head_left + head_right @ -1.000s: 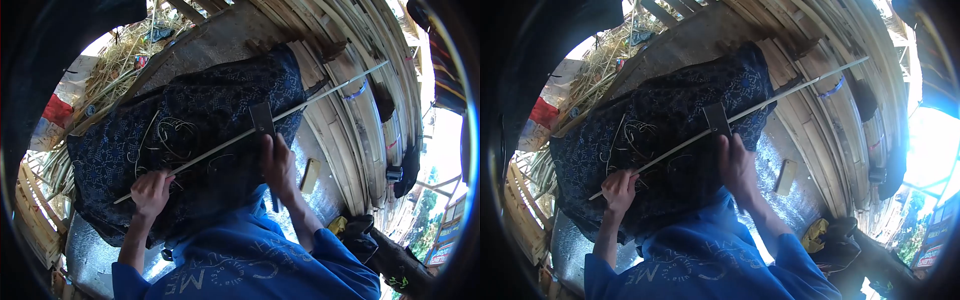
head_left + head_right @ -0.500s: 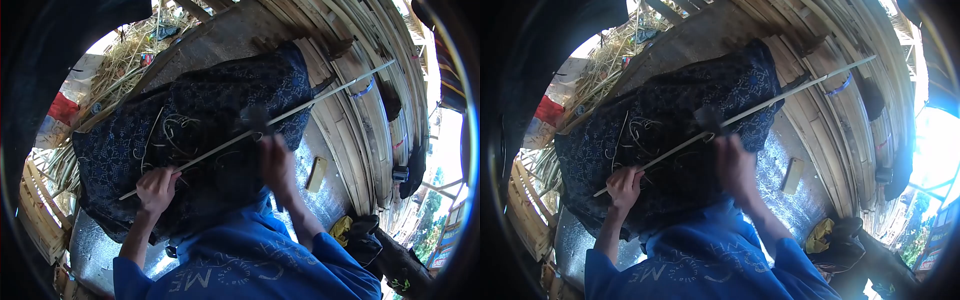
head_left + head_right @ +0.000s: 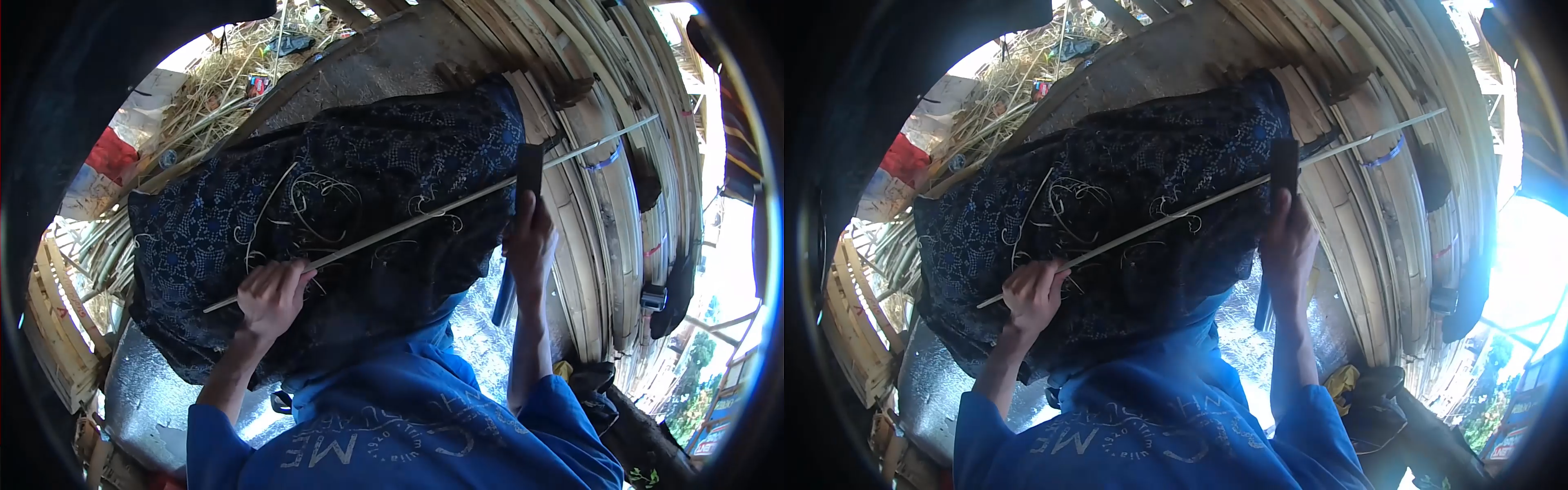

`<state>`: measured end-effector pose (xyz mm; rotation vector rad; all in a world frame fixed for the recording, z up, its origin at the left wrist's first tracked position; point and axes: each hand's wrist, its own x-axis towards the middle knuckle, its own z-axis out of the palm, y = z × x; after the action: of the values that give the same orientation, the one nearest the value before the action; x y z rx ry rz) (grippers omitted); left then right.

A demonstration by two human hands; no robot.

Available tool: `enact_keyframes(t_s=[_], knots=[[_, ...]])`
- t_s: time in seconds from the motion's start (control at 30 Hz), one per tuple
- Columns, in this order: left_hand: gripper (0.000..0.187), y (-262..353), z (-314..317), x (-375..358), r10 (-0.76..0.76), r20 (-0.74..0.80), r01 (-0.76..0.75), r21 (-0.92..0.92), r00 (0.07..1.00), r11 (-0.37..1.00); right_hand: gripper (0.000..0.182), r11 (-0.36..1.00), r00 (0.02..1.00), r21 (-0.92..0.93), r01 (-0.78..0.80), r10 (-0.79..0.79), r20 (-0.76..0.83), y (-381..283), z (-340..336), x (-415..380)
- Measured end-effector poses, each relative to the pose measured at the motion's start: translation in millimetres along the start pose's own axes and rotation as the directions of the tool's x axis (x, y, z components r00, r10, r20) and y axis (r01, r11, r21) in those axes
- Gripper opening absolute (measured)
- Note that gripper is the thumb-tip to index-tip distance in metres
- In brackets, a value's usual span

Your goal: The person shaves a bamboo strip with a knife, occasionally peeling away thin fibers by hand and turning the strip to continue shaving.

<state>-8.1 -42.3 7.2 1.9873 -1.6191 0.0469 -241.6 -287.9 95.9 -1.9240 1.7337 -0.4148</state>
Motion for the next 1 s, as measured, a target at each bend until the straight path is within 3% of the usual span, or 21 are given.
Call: enact_keyframes(t_s=[0.07, 0.1, 0.17, 0.2, 0.3, 0.33, 0.4, 0.47, 0.53, 0.6, 0.63, 0.67, 0.77, 0.87, 0.93, 1.0], knots=[[0.014, 0, 0, 0, -0.020, 0.011, 0.020, -0.014, 1.000, 1.000, 0.031, 0.992, 0.992, 0.031, -0.118, 0.117, 0.050, -15, 13, -10], [0.014, -1, 0, 0, -0.025, 0.003, 0.025, -0.006, 1.000, 1.000, 0.026, 0.981, 0.981, -0.020, 0.192, -0.192, 0.022, 19, 47, -29], [0.015, -1, 0, 0, -0.020, 0.007, 0.020, -0.012, 1.000, 1.000, 0.019, 0.981, 0.960, 0.088, 0.176, -0.190, 0.207, -32, 67, -84], [0.015, -2, -1, 1, -0.012, 0.011, 0.012, -0.011, 1.000, 1.000, 0.018, 0.990, 0.931, 0.053, 0.127, -0.138, 0.337, -40, 67, -91], [0.016, 0, -3, -5, -0.018, 0.042, 0.019, -0.032, 0.999, 0.999, 0.022, 0.975, 0.957, 0.175, 0.134, -0.173, 0.234, -20, 53, -66], [0.016, -2, -1, -4, -0.006, 0.023, 0.007, -0.034, 1.000, 0.999, 0.027, 0.995, 0.979, 0.099, 0.029, -0.049, 0.199, -25, 39, -49], [0.016, 0, 0, -4, -0.016, -0.006, 0.016, -0.031, 1.000, 0.999, 0.028, 0.991, 0.996, -0.115, 0.076, -0.071, 0.046, -27, 22, -27], [0.017, 0, -8, -1, -0.083, 0.111, 0.091, -0.071, 0.990, 0.993, 0.030, 0.989, 0.995, -0.116, 0.097, -0.095, 0.026, -26, 39, -39], [0.017, -7, -30, 2, -0.082, 0.147, 0.093, -0.071, 0.986, 0.993, 0.030, 0.983, 0.978, -0.042, 0.177, -0.171, 0.121, -31, 46, -49], [0.018, -20, -52, -7, -0.087, 0.197, 0.103, -0.073, 0.977, 0.992, 0.033, 0.967, 0.971, -0.088, 0.238, -0.236, 0.028, -16, 47, -43], [0.022, -34, -67, -19, -0.142, 0.250, 0.159, -0.049, 0.958, 0.986, 0.037, 0.962, 0.960, -0.040, 0.271, -0.268, 0.080, -14, 41, -39], [0.026, -45, -77, -29, -0.194, 0.296, 0.210, -0.024, 0.935, 0.977, 0.040, 0.999, 0.989, 0.004, 0.041, -0.041, 0.142, -25, 33, -38], [0.028, -55, -72, -40, -0.117, 0.245, 0.154, -0.135, 0.962, 0.979, 0.041, 0.999, 0.989, 0.036, 0.031, -0.036, 0.146, -26, 28, -31], [0.029, -53, -57, -45, -0.069, 0.155, 0.093, -0.148, 0.986, 0.985, 0.046, 0.983, 0.985, 0.086, 0.161, -0.165, 0.044, -22, 21, -14], [0.029, -51, -45, -46, -0.056, 0.130, 0.073, -0.134, 0.990, 0.988, 0.050, 0.997, 0.998, 0.048, -0.057, 0.056, 0.030, -24, 8, -1], [0.025, -48, -36, -51, -0.037, 0.036, 0.041, -0.110, 0.999, 0.993, 0.052, 0.999, 0.999, 0.018, -0.039, 0.039, 0.011, -18, 3, 9]])
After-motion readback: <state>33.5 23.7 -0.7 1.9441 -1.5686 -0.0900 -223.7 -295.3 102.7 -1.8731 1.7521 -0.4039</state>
